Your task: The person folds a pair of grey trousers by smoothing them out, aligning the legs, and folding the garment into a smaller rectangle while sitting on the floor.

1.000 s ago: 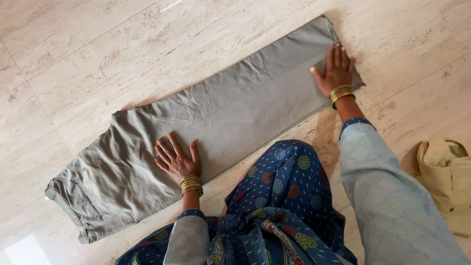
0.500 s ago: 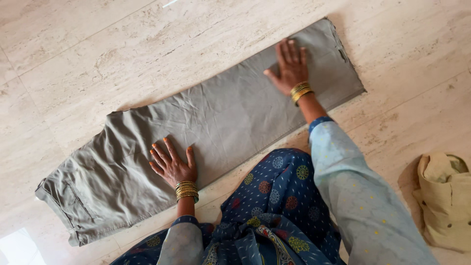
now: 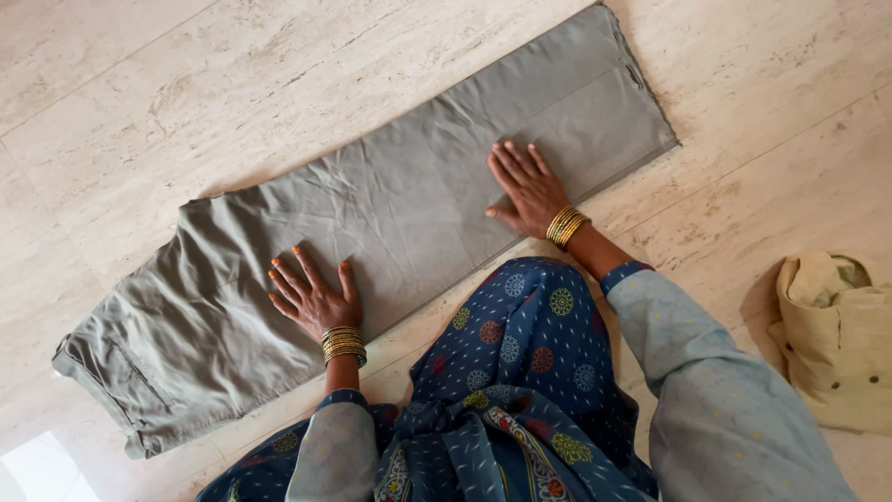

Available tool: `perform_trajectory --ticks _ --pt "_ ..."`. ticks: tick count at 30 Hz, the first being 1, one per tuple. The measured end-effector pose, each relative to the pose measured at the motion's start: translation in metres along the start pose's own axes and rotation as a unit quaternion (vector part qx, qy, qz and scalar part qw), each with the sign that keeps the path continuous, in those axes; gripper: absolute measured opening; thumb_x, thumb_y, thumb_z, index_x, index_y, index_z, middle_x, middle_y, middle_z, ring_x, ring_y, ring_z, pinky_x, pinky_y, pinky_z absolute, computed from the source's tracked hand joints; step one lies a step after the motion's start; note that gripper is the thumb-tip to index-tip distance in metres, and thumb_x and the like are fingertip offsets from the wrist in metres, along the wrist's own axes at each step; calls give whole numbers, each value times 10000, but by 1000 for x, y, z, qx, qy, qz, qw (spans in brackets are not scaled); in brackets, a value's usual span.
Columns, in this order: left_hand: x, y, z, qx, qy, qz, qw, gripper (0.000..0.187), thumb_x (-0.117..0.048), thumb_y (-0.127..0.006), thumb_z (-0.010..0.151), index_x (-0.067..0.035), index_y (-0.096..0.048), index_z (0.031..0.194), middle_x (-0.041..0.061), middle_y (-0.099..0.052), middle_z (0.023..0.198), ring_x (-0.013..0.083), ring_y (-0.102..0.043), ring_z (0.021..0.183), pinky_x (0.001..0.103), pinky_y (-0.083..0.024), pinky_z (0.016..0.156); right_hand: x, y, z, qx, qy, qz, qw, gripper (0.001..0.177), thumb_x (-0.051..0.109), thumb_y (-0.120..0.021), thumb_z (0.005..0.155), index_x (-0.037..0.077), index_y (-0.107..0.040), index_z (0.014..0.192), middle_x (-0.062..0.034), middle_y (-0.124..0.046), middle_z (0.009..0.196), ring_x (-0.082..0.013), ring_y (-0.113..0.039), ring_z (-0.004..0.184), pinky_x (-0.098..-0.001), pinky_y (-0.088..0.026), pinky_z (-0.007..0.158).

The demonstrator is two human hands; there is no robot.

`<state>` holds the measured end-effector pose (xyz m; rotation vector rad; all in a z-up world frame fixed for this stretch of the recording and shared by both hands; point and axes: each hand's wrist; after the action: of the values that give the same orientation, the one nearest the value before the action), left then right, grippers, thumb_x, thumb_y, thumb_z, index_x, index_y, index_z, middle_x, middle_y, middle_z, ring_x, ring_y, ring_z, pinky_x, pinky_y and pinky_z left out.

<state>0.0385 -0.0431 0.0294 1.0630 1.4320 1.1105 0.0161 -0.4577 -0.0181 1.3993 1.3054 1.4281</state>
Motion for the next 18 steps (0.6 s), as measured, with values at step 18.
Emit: perform_trajectory --ticks 18 --pt "35 15 19 150 28 -26 988 895 -801 -351 933 -305 -198 1662 65 -127 1775 325 -157 1602 590 -162 1281 61 45 39 8 -249 82 965 1009 817 -289 921 177 -73 1671 -216 69 1718 -427 140 1556 -690 101 1198"
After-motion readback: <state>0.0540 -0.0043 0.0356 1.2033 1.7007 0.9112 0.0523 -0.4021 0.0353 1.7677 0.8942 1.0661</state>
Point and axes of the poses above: each hand's wrist, its own z-axis towards the middle knuckle, its own y-axis out of the back of the hand, x = y × z
